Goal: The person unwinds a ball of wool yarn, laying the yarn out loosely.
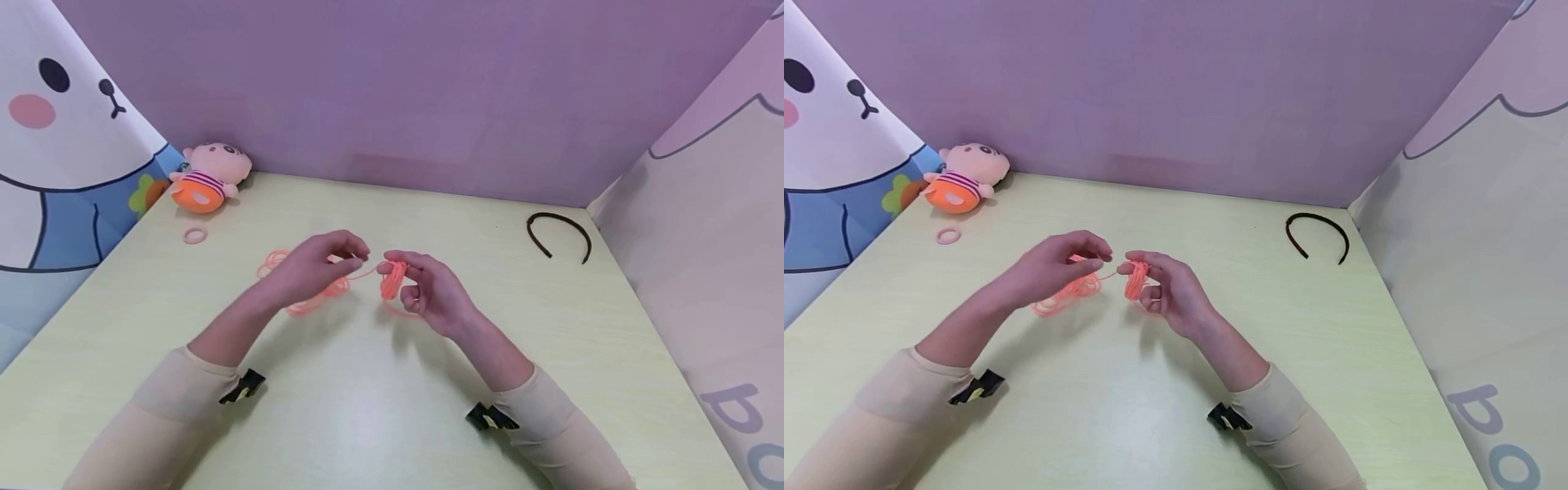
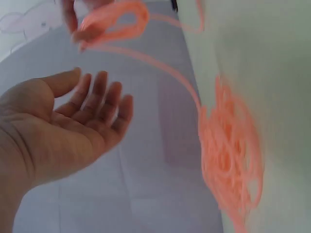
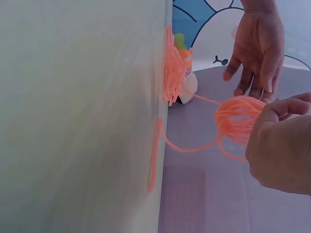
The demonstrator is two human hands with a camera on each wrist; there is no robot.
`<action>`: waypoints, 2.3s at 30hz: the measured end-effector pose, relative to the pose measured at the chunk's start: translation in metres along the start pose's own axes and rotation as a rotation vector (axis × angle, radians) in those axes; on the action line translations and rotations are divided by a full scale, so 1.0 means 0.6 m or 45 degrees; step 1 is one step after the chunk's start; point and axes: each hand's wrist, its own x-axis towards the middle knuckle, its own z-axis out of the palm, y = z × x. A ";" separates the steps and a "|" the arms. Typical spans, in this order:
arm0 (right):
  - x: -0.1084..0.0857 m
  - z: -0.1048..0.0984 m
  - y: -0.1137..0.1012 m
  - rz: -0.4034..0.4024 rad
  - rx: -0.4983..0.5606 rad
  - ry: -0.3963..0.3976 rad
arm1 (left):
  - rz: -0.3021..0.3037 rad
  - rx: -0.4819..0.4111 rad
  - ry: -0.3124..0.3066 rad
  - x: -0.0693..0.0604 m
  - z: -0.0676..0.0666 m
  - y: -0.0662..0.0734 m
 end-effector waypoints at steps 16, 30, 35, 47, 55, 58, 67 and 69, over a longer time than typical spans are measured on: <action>-0.002 -0.001 -0.001 0.010 0.038 -0.049 | -0.025 -0.095 0.030 -0.006 0.027 0.014; 0.003 -0.007 -0.003 -0.076 0.156 0.101 | -0.212 -0.179 0.091 0.000 -0.027 -0.011; 0.003 -0.007 -0.003 -0.079 0.153 0.122 | -0.233 -0.164 0.158 0.001 -0.048 -0.024; 0.002 -0.008 -0.003 -0.091 0.150 0.131 | -0.248 -0.204 0.446 -0.002 -0.089 -0.043; 0.002 -0.007 -0.003 -0.087 0.114 0.119 | -0.314 -0.321 0.670 -0.012 -0.114 -0.032; 0.001 -0.007 -0.003 -0.081 0.102 0.123 | -0.337 -0.389 0.766 -0.015 -0.122 -0.030; 0.001 -0.006 -0.004 -0.093 0.097 0.181 | -0.343 -0.551 0.891 -0.018 -0.129 -0.029; 0.001 -0.006 -0.004 -0.094 0.100 0.208 | -0.347 -0.554 0.895 -0.019 -0.130 -0.029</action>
